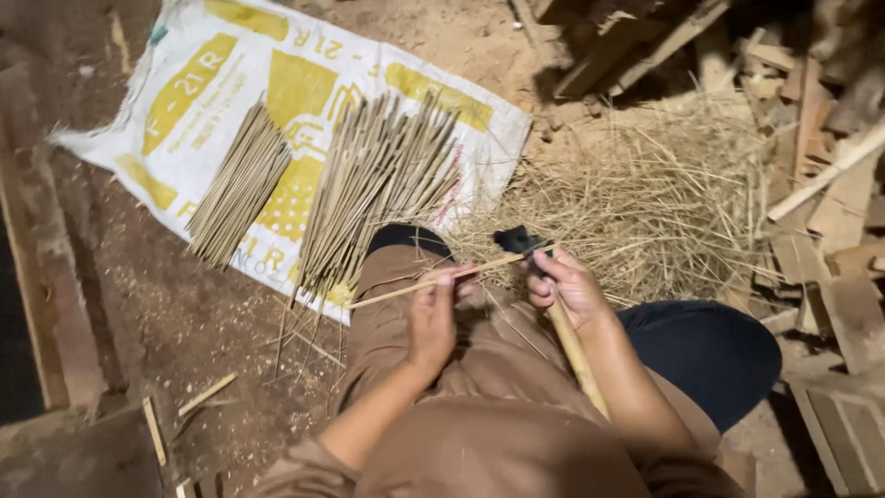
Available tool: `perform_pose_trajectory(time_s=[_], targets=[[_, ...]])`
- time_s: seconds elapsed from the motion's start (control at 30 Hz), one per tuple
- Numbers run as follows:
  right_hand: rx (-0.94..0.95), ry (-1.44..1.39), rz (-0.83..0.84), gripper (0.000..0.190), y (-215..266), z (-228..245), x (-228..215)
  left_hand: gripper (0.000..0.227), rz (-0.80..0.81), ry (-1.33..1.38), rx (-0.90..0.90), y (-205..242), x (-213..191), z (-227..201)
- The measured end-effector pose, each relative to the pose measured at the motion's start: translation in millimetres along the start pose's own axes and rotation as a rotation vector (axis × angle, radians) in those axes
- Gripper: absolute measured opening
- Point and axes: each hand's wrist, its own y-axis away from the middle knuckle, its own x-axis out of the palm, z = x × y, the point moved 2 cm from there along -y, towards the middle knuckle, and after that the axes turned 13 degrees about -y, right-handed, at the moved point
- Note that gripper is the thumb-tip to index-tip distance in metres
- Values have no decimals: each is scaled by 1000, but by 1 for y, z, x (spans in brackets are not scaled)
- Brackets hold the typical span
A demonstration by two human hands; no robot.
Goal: Stripping or cleaning individual reeds using a small handheld scraping tool
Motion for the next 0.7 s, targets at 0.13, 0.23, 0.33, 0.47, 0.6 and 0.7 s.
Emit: perform_pose_trajectory(time_s=[0.13, 0.23, 0.33, 0.47, 0.6, 0.7], targets=[[-163, 85, -95, 10, -14, 31, -73, 43, -36, -488, 126, -12, -48, -36], [-206, 146, -133, 9, -7, 37, -88, 37, 103, -866, 390, -34, -63, -39], [-187, 170, -120, 7, -5, 30, -65, 34, 372, -1226, 415, -32, -45, -33], [-69, 44, -150, 12, -3, -11, -25, 12, 343, -1424, 411, -29, -35, 45], [148, 161, -125, 12, -3, -40, -21, 18, 337, -1520, 353, -2, -9, -4], [-18, 114, -120, 15, -20, 25, -47, 14, 321, -1350, 334, -6, -22, -3]])
